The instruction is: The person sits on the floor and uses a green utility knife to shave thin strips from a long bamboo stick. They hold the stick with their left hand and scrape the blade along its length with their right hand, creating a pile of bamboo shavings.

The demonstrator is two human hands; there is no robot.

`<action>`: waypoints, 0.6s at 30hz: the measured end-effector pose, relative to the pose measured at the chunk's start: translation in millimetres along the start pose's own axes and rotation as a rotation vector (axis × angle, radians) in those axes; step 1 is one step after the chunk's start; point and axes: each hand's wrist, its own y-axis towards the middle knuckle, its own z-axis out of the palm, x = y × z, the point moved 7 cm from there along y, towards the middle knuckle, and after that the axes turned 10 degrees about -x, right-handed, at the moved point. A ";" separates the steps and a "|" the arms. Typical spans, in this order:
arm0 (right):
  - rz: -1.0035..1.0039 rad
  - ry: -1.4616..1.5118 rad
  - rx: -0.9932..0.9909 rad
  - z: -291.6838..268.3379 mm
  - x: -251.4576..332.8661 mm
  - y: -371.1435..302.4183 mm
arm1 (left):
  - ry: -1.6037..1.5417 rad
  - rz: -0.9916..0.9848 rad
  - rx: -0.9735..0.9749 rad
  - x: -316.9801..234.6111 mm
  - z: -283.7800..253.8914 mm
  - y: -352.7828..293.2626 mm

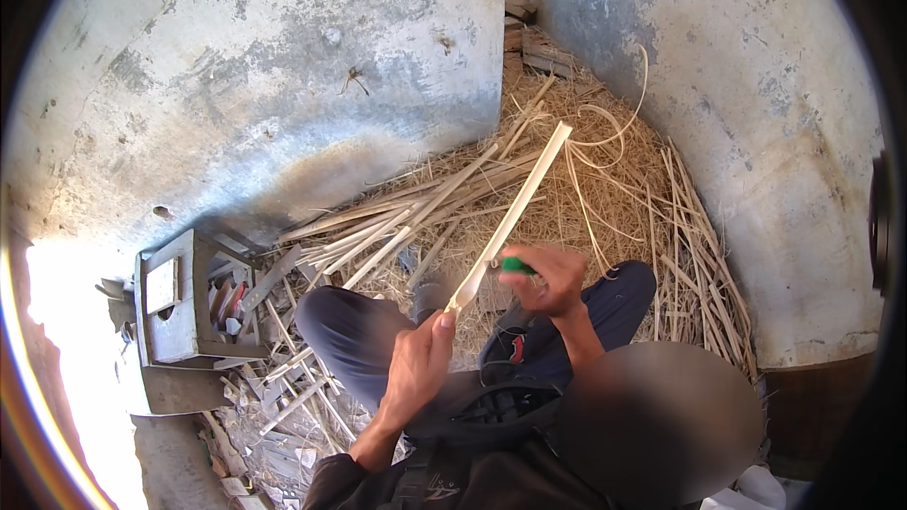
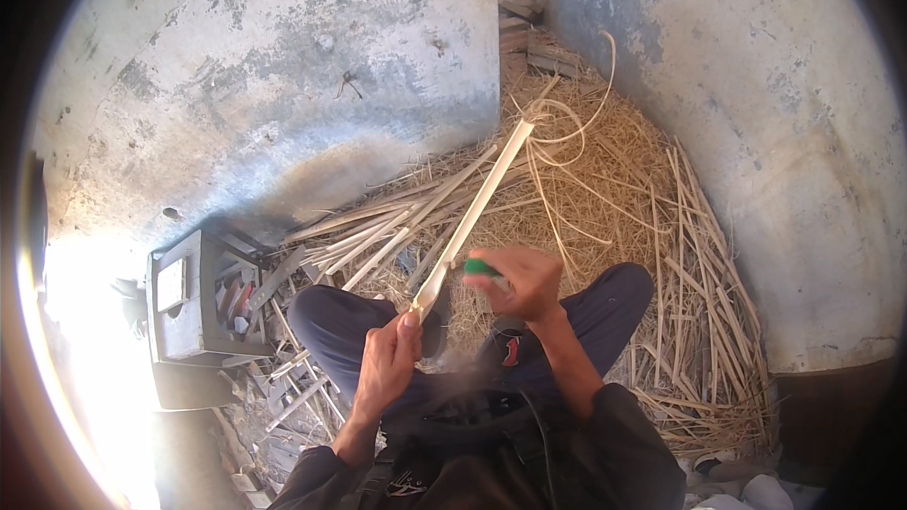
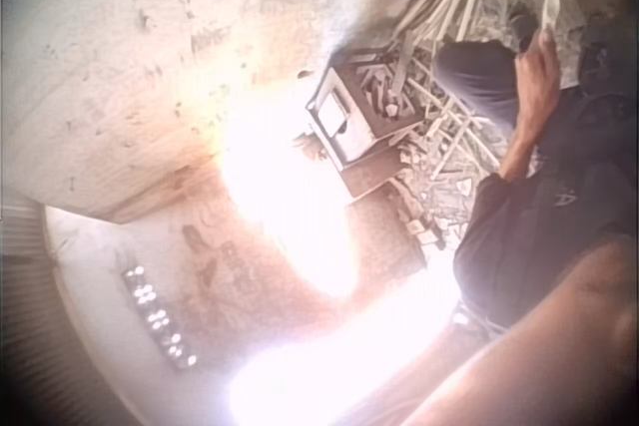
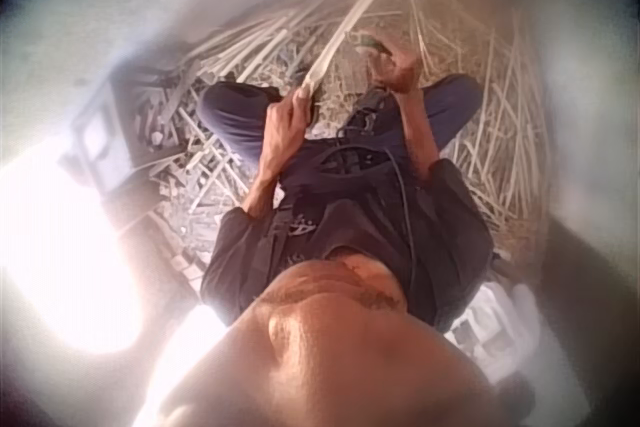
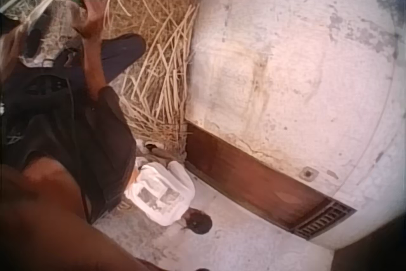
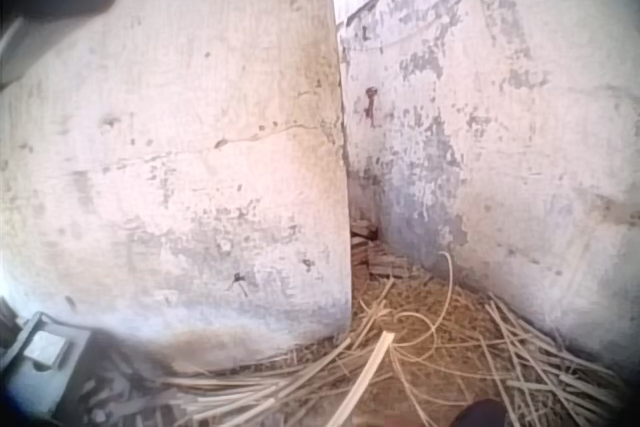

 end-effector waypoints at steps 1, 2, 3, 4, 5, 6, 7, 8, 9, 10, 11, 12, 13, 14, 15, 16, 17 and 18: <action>0.034 -0.005 -0.028 -4.6 -10.6 4.1 | 0.000 -0.011 0.002 4.2 0.9 -2.0; 0.068 -0.010 -0.057 -9.5 -18.4 7.4 | -0.015 -0.022 0.002 7.4 1.7 -3.2; 0.068 -0.014 -0.028 -9.0 -18.7 7.8 | -0.025 -0.036 0.002 11.4 1.0 -5.2; 0.067 -0.018 0.002 -8.6 -18.0 8.4 | -0.034 -0.050 0.002 14.3 0.0 -6.7; 0.067 -0.021 0.031 -7.5 -17.4 7.9 | -0.036 -0.051 0.009 15.4 -0.5 -7.8; 0.082 -0.012 0.033 -8.5 -18.6 7.9 | -0.042 -0.051 0.014 15.8 -0.1 -8.6; 0.097 -0.003 0.034 -9.2 -19.7 7.5 | -0.048 -0.051 0.018 16.2 0.2 -9.6; 0.112 0.006 0.036 -9.9 -21.1 7.1 | -0.049 -0.057 0.023 17.8 0.7 -10.7; 0.166 -0.009 0.038 -10.6 -25.5 6.5 | -0.047 -0.063 0.030 19.6 0.5 -11.2; 0.219 -0.024 0.041 -11.7 -30.2 5.7 | -0.045 -0.068 0.037 21.1 0.1 -12.1; 0.272 -0.039 0.043 -13.0 -35.0 4.6 | -0.044 -0.069 0.040 22.2 -0.8 -13.7; 0.275 -0.036 0.014 -15.4 -37.9 6.0 | -0.041 -0.071 0.044 23.6 -1.5 -15.7; 0.277 -0.034 -0.015 -17.2 -42.5 9.1 | -0.039 -0.072 0.049 24.8 -1.8 -17.6; 0.279 -0.031 -0.044 -19.4 -47.3 11.6 | -0.027 -0.073 0.058 25.8 -1.4 -19.4; 0.311 -0.074 -0.032 -21.1 -55.4 10.4 | -0.017 -0.075 0.066 27.0 -0.6 -21.6; 0.342 -0.117 -0.020 -22.9 -65.0 7.5 | -0.008 -0.076 0.074 28.4 0.1 -23.9; 0.374 -0.159 -0.008 -21.6 -75.1 5.1 | -0.007 -0.091 0.079 31.3 0.9 -26.6; 0.358 0.032 -0.191 -23.7 -86.1 9.5 | -0.002 -0.104 0.085 34.9 1.8 -28.3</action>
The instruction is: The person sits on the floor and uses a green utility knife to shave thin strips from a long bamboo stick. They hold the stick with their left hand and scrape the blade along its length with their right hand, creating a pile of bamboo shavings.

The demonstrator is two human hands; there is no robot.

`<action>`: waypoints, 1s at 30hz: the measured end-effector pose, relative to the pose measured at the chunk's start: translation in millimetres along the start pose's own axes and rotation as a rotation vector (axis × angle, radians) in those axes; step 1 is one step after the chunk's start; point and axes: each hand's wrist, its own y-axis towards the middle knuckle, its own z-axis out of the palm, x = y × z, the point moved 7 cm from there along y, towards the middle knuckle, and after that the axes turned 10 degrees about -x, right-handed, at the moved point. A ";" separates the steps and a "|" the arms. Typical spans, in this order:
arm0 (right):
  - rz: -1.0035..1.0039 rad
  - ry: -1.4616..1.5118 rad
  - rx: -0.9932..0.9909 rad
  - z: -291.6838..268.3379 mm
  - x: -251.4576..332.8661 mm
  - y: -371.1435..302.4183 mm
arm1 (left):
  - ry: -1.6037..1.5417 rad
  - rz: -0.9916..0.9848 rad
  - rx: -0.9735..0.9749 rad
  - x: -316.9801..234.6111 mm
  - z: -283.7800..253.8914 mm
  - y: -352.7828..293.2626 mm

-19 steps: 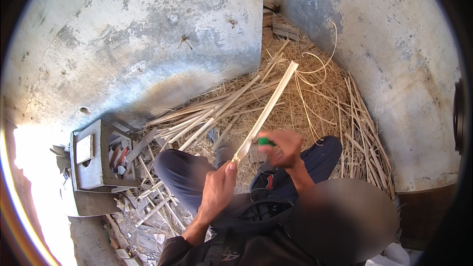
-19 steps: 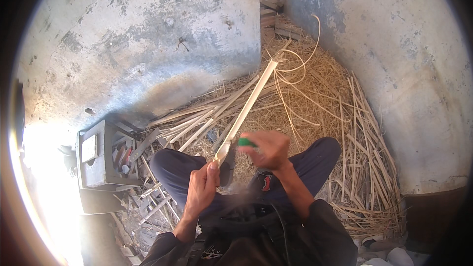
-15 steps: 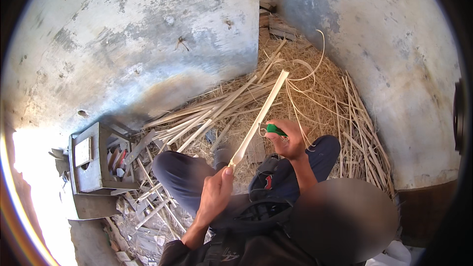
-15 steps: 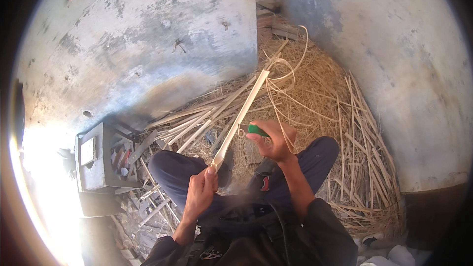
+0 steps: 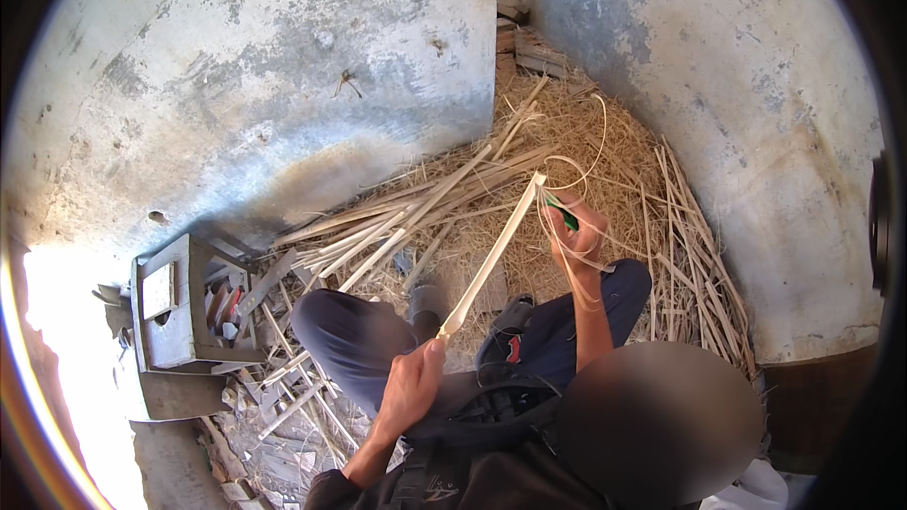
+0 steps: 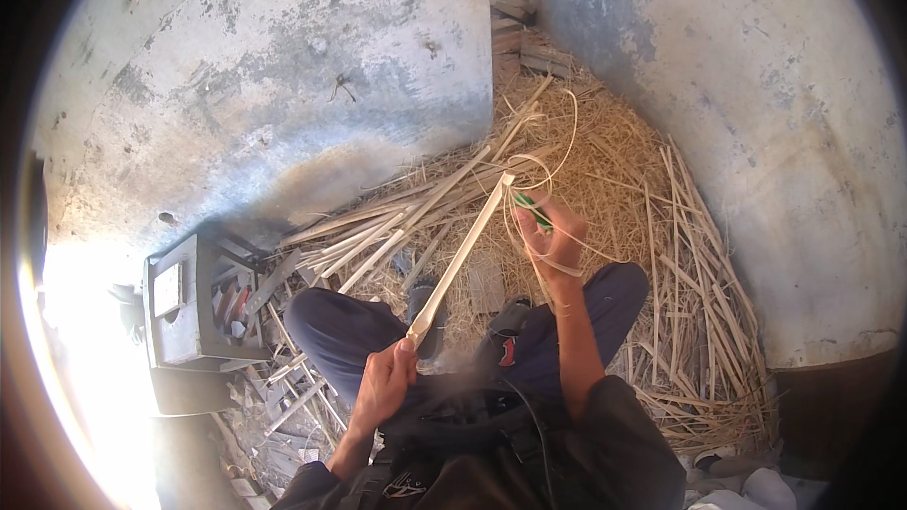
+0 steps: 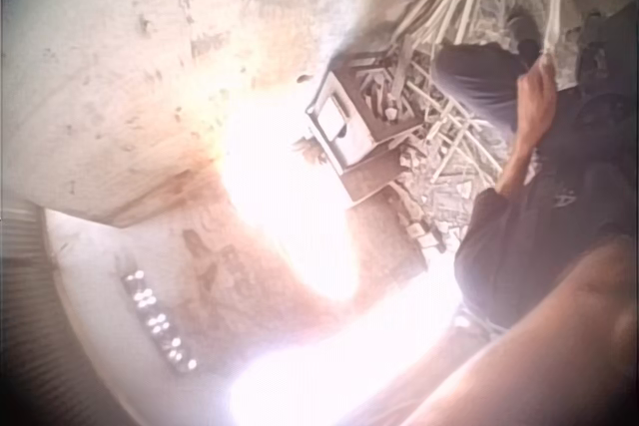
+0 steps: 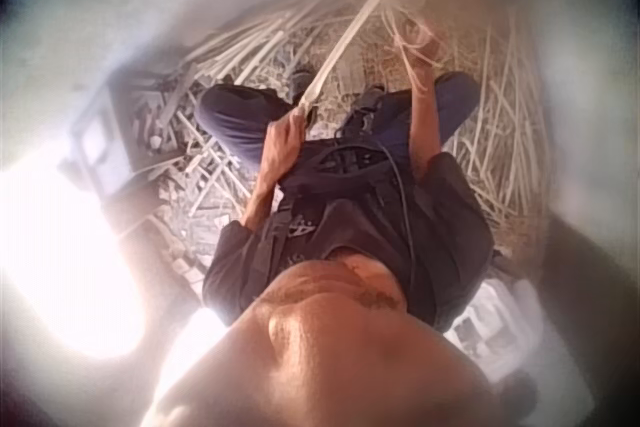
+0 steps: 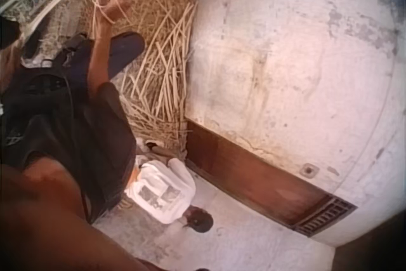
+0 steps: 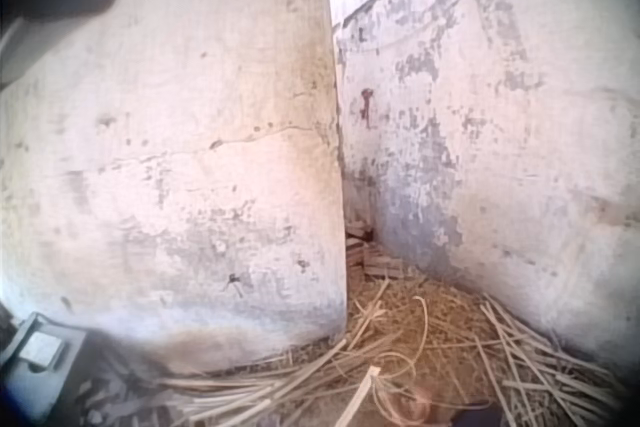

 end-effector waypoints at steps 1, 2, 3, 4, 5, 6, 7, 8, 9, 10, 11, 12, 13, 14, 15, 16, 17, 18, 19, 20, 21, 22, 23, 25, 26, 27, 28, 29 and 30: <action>0.008 -0.028 0.034 1.7 -7.5 -2.7 | 0.001 -0.015 0.004 3.4 0.8 -1.0; 0.017 -0.056 0.068 0.5 -14.7 -4.7 | -0.010 -0.020 -0.002 5.2 0.7 -1.0; 0.026 -0.086 0.101 1.2 -14.8 -4.1 | -0.020 -0.024 -0.006 7.1 0.7 -0.5; 0.106 -0.028 0.088 3.6 -13.1 -4.1 | -0.030 -0.029 -0.010 8.8 0.8 0.3; 0.109 0.009 0.080 6.9 -15.3 -5.5 | -0.052 -0.022 -0.011 9.4 1.4 1.8; 0.113 0.045 0.070 10.1 -18.6 -7.2 | -0.073 -0.015 -0.010 9.9 2.5 3.7; 0.117 0.082 0.061 12.0 -20.8 -9.0 | -0.093 -0.008 -0.010 10.3 3.4 5.5; 0.187 0.139 0.108 16.4 -25.6 -13.8 | -0.115 -0.015 0.013 11.9 4.9 7.0; 0.256 0.197 0.153 22.6 -23.8 -18.0 | -0.136 -0.021 0.036 13.8 5.2 9.5; 0.326 0.255 0.199 29.0 -21.0 -23.3 | -0.157 -0.028 0.059 14.0 5.9 11.5; 0.361 0.292 0.169 29.7 -15.2 -28.2 | -0.154 -0.029 0.061 11.8 5.5 12.3; 0.394 0.329 0.141 30.5 -2.8 -32.9 | -0.152 -0.031 0.062 7.2 4.0 11.5; 0.429 0.367 0.113 29.4 3.6 -38.7 | -0.150 -0.034 0.061 2.8 3.7 10.1; 0.467 0.412 0.128 31.9 -0.7 -47.4 | -0.136 -0.026 0.058 -1.9 4.0 9.9; 0.512 0.428 0.101 31.0 -5.6 -55.5 | -0.121 -0.017 0.056 -6.8 3.6 10.5; 0.558 0.445 0.074 29.8 -9.5 -63.0 | -0.106 -0.009 0.055 -9.3 3.4 11.0; 0.604 0.462 0.046 28.1 -13.5 -69.1 | -0.093 -0.002 0.052 -9.7 3.2 11.2; 0.624 0.473 0.040 27.5 -12.1 -70.6 | -0.080 0.005 0.048 -9.9 2.7 11.2; 0.643 0.501 0.055 27.3 -11.8 -74.6 | -0.068 0.012 0.044 -9.8 2.4 11.0; 0.662 0.529 0.070 26.0 -11.5 -79.3 | -0.060 0.028 0.022 -9.2 1.8 11.1; 0.679 0.556 0.084 26.7 -7.1 -79.3 | -0.053 0.045 0.002 -8.2 2.0 11.8; 0.682 0.639 0.095 28.2 5.7 -77.7 | -0.046 0.062 -0.019 -8.0 1.4 12.1; 0.620 0.591 0.130 31.8 11.4 -79.7 | -0.047 0.077 -0.038 -9.8 -0.4 13.5; 0.496 0.496 0.194 33.0 21.6 -88.7 | -0.047 0.110 -0.075 -15.6 -3.7 19.1; 0.423 0.504 0.239 32.5 12.2 -99.8 | -0.050 0.104 -0.069 -17.4 -4.1 20.3; 0.360 0.436 0.247 31.3 18.6 -97.9 | -0.054 0.096 -0.064 -19.3 -5.1 21.0; 0.298 0.367 0.255 29.6 25.7 -96.1 | -0.058 0.089 -0.058 -20.1 -5.4 21.4; 0.236 0.299 0.261 28.5 33.6 -93.9 | -0.070 0.088 -0.051 -20.2 -4.8 21.7; 0.159 0.273 0.247 28.3 42.6 -89.6 | -0.080 0.089 -0.044 -20.1 -4.6 22.1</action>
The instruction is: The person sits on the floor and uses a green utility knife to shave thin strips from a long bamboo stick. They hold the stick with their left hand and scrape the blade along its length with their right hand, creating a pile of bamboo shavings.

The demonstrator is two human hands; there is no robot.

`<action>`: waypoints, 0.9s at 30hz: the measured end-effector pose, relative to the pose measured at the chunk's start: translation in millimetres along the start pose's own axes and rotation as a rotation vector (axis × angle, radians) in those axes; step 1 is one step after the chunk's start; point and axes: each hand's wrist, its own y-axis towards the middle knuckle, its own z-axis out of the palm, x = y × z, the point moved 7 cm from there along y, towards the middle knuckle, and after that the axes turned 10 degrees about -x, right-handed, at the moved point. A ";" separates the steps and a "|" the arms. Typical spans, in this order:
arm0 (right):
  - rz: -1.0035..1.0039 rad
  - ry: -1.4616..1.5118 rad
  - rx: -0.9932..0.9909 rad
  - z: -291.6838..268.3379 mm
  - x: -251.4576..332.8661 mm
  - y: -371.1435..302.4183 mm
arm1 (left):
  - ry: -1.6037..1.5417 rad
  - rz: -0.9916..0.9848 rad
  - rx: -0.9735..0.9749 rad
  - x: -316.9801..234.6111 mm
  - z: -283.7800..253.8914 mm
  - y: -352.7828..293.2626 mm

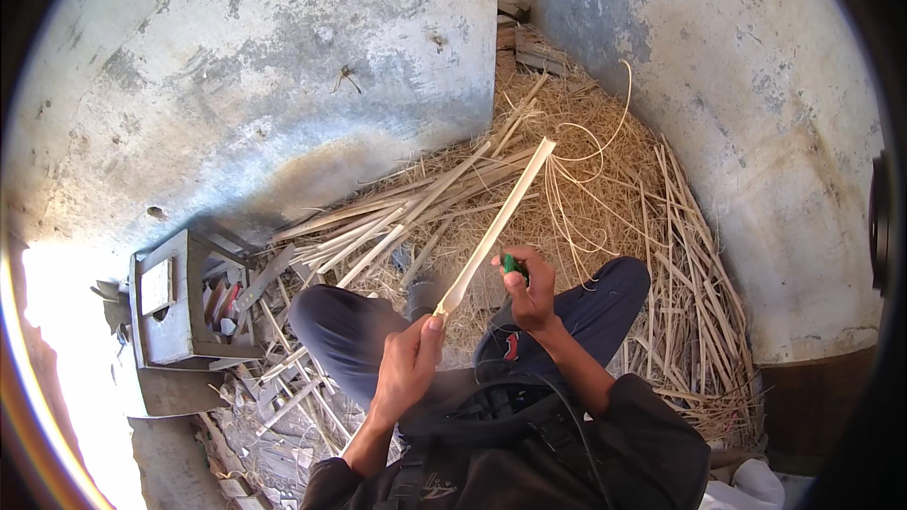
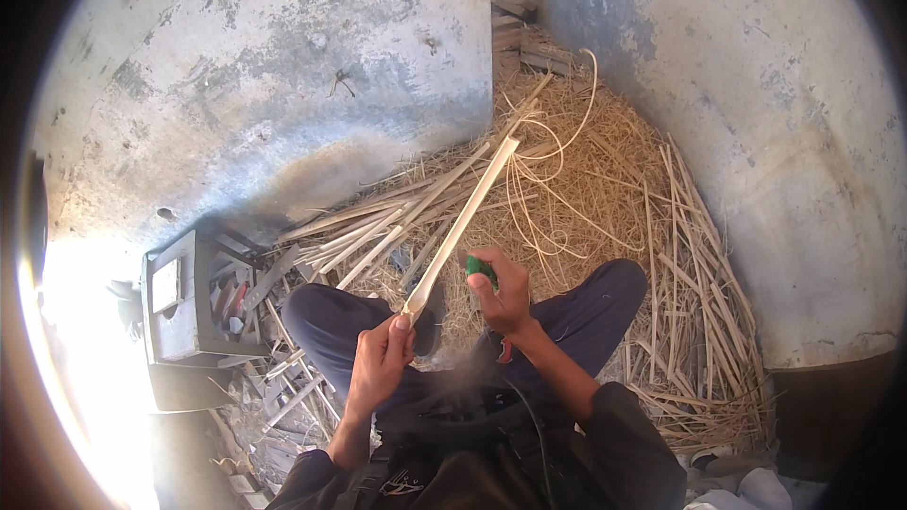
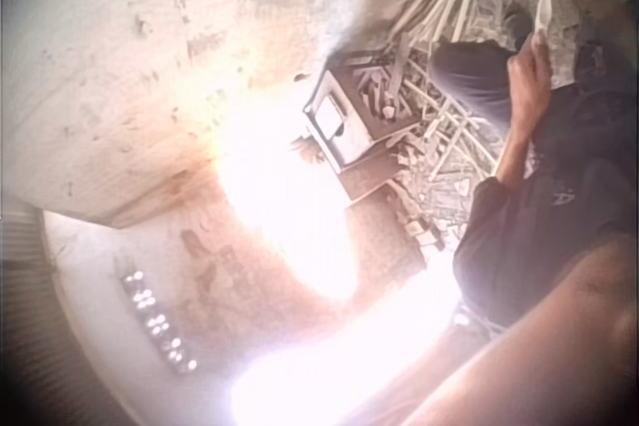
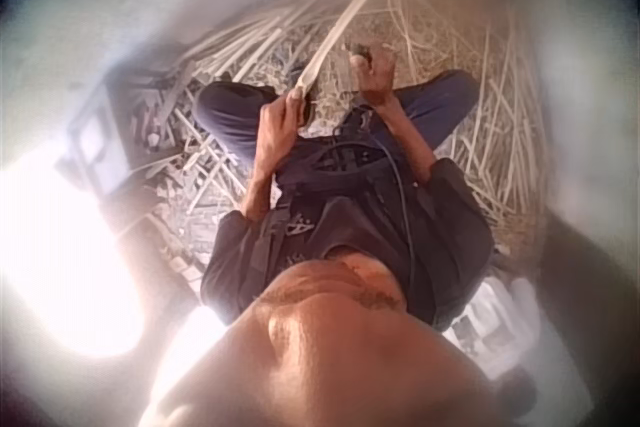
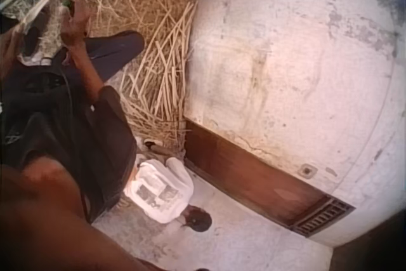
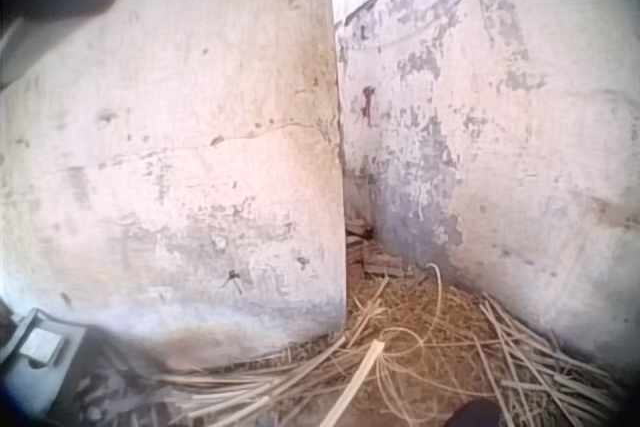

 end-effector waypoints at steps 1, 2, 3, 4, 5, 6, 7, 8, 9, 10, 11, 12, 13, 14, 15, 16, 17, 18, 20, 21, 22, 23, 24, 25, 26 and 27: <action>-0.074 -0.034 -0.007 2.1 9.0 4.3 | -0.010 0.001 0.007 -0.3 0.3 0.4; -0.148 -0.069 -0.015 3.1 16.7 7.1 | -0.004 0.009 0.008 -3.4 0.1 0.8; -0.170 -0.097 0.029 3.9 18.9 8.0 | -0.001 0.016 0.007 -8.0 0.2 0.8; -0.192 -0.126 0.073 2.7 20.3 8.4 | 0.002 0.023 0.006 -11.0 0.7 0.9; -0.214 -0.154 0.116 3.5 22.2 8.8 | -0.006 0.028 0.005 -11.9 1.3 1.2; -0.227 -0.164 0.127 3.9 26.0 10.3 | -0.014 0.033 0.007 -12.7 2.2 1.6; -0.241 -0.174 0.138 4.4 30.5 12.2 | -0.022 0.038 0.008 -13.6 3.2 1.9; -0.255 -0.183 0.149 5.1 33.7 13.3 | -0.023 0.043 0.002 -15.6 3.8 1.9; -0.268 -0.196 0.144 4.4 35.4 14.0 | -0.025 0.048 -0.004 -18.6 4.3 1.7; -0.281 -0.209 0.139 3.6 36.8 14.5 | -0.027 0.054 -0.011 -20.9 4.4 1.6; -0.294 -0.222 0.135 2.9 38.0 15.1 | -0.029 0.051 -0.004 -21.8 4.9 1.8; -0.304 -0.223 0.126 2.1 38.9 15.9 | -0.031 0.047 0.002 -22.3 5.4 1.8; -0.314 -0.223 0.118 1.3 39.7 17.0 | -0.032 0.042 0.008 -22.4 5.9 1.8; -0.323 -0.224 0.109 0.4 40.4 18.2 | -0.057 0.028 0.029 -20.1 7.3 1.5; -0.343 -0.229 0.103 -0.2 41.5 18.8 | -0.080 0.014 0.049 -16.2 8.1 1.2; -0.364 -0.233 0.097 -1.1 42.5 19.4 | -0.104 0.000 0.070 -13.8 8.9 1.1; -0.384 -0.238 0.091 -1.5 43.6 20.1 | -0.124 -0.019 0.086 -13.8 9.0 0.9; -0.401 -0.239 0.083 -1.9 44.8 21.0 | -0.143 -0.038 0.102 -14.8 9.1 0.3; -0.434 -0.240 0.066 -2.7 47.7 22.9 | -0.174 -0.069 0.126 -15.5 9.7 -0.7; -0.437 -0.249 0.064 -2.9 48.3 23.5 | -0.185 -0.080 0.133 -15.7 9.9 -1.2; -0.441 -0.258 0.062 -3.4 48.9 24.0 | -0.196 -0.092 0.141 -15.4 10.3 -1.5; -0.444 -0.268 0.060 -3.8 49.7 24.6 | -0.195 -0.092 0.141 -15.1 10.4 -1.6; -0.453 -0.276 0.059 -4.0 51.5 25.7 | -0.193 -0.092 0.141 -14.6 10.3 -1.7; -0.463 -0.285 0.057 -4.1 53.6 27.1 | -0.192 -0.092 0.141 -14.0 10.3 -1.8; -0.472 -0.294 0.055 -4.3 54.7 27.7 | -0.191 -0.092 0.139 -13.1 10.4 -1.7; -0.468 -0.309 0.062 -4.5 53.8 27.8 | -0.190 -0.093 0.137 -11.9 10.4 -1.7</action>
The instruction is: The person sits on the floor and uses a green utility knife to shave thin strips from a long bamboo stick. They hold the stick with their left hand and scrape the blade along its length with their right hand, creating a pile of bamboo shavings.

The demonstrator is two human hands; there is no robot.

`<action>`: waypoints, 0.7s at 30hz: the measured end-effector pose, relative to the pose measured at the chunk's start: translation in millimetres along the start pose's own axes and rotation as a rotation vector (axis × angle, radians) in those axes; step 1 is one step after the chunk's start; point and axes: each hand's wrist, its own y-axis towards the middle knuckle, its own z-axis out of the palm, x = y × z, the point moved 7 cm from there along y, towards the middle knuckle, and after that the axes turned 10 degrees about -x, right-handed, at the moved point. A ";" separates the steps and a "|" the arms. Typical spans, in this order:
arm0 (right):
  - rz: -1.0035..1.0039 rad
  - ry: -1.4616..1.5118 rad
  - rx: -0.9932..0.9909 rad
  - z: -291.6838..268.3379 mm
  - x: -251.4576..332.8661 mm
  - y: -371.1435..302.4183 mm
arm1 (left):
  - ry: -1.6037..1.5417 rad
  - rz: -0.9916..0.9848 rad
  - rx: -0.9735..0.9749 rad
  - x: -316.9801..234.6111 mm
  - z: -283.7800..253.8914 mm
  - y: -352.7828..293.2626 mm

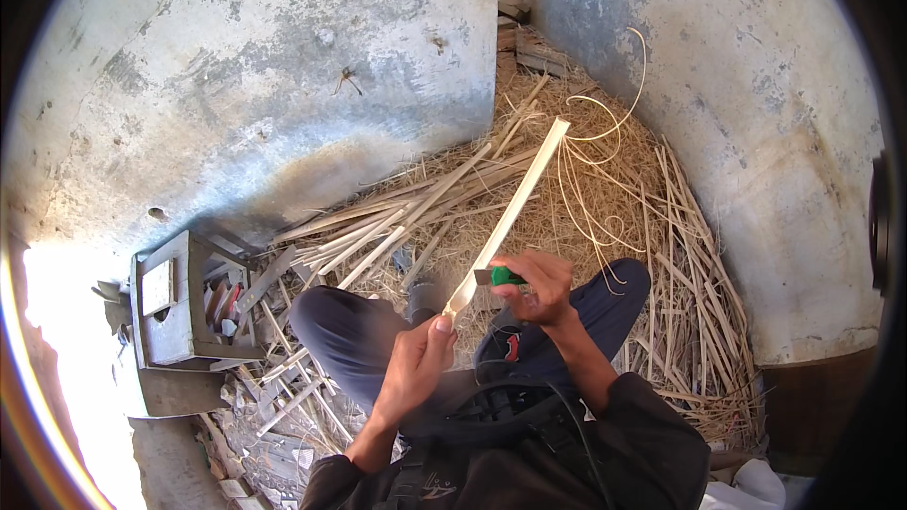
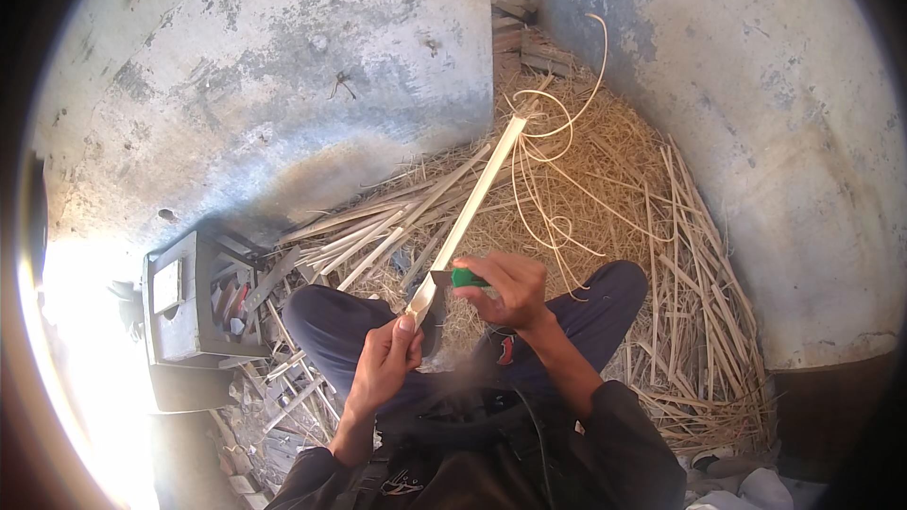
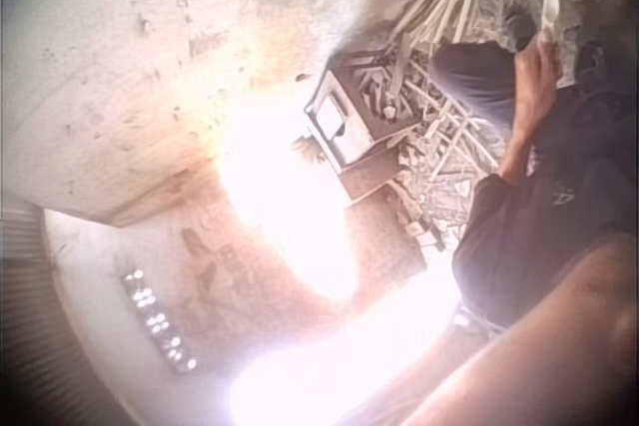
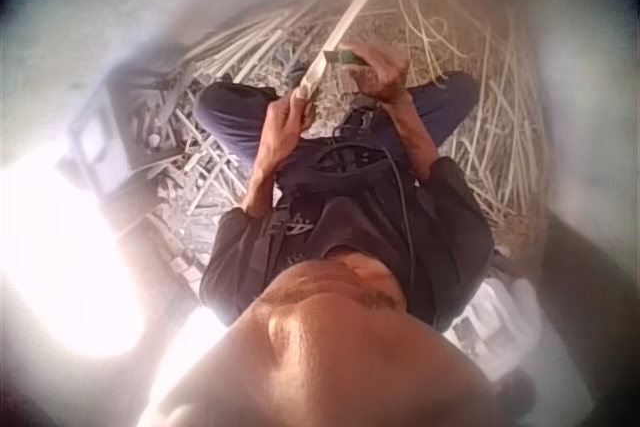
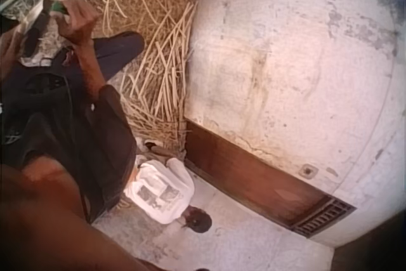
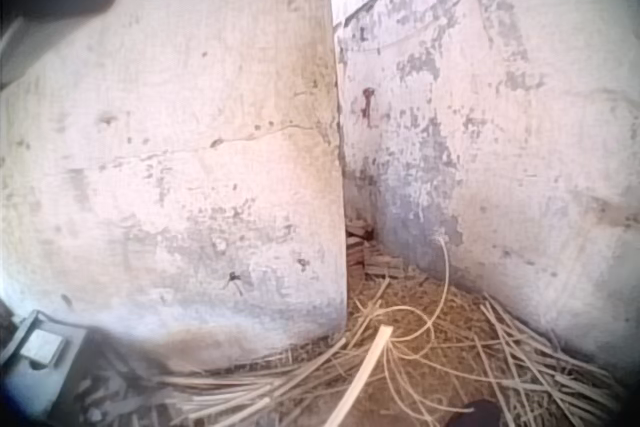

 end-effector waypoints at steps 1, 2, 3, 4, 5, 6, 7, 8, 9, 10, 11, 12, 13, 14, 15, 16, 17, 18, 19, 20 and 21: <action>0.003 -0.014 0.010 -0.2 -1.2 -0.6 | 0.001 0.000 -0.002 0.7 -0.3 -0.1; 0.006 -0.027 0.020 0.3 -2.1 -1.1 | 0.002 -0.005 -0.007 1.0 -0.8 -0.5; -0.014 -0.026 -0.008 -0.1 -2.9 -1.5 | 0.005 -0.009 -0.011 1.1 -0.8 -0.7; -0.034 -0.026 -0.036 0.4 -5.0 -2.0 | 0.007 -0.013 -0.016 1.3 -1.0 -0.9; -0.054 -0.025 -0.065 -0.2 -5.6 -2.2 | 0.010 -0.017 -0.014 1.8 -0.9 -0.9; -0.054 -0.032 -0.054 0.4 -4.9 -1.4 | 0.011 -0.023 -0.015 2.5 -1.6 -1.3; -0.055 -0.039 -0.043 -0.1 -3.7 0.0 | 0.013 -0.029 -0.015 3.4 -2.2 -1.7; -0.055 -0.046 -0.032 -0.1 -3.3 0.5 | 0.023 -0.029 -0.020 4.7 -3.3 -2.2; -0.053 -0.049 -0.024 -0.3 -3.8 0.4 | 0.033 -0.029 -0.021 6.2 -3.8 -2.5; -0.051 -0.052 -0.017 -0.4 -4.4 0.1 | 0.042 -0.028 -0.023 7.4 -4.1 -2.6; -0.049 -0.055 -0.009 -0.6 -5.0 -0.1 | 0.043 -0.028 -0.021 8.0 -4.1 -2.6; -0.052 -0.068 0.006 -0.9 -5.1 -0.2 | 0.045 -0.029 -0.020 8.5 -4.1 -2.6; -0.055 -0.081 0.020 -1.4 -5.0 -0.1 | 0.046 -0.029 -0.020 9.4 -4.2 -2.7; -0.057 -0.094 0.035 -1.3 -5.0 -0.2 | 0.041 -0.034 -0.014 12.3 -4.2 -2.7; -0.016 -0.059 -0.008 -3.2 -10.1 -1.3 | 0.038 -0.039 -0.007 16.9 -4.0 -3.1; 0.026 -0.024 -0.051 -3.6 -17.9 -3.2 | 0.035 -0.044 0.000 21.0 -3.8 -4.1; 0.067 0.012 -0.094 -5.2 -24.4 -3.3 | 0.038 -0.046 0.002 23.7 -3.6 -5.7; 0.115 -0.010 -0.098 -7.9 -31.8 -0.7 | 0.038 -0.049 -0.001 26.8 -4.3 -8.1; 0.164 -0.039 -0.102 -17.2 -41.5 3.0 | 0.037 -0.052 0.004 29.5 -3.8 -10.1; 0.213 -0.068 -0.106 -25.4 -51.2 6.4 | 0.038 -0.072 0.014 34.0 -3.3 -12.6; 0.229 -0.118 -0.124 -32.3 -60.4 7.4 | 0.039 -0.090 0.027 38.7 -2.3 -14.9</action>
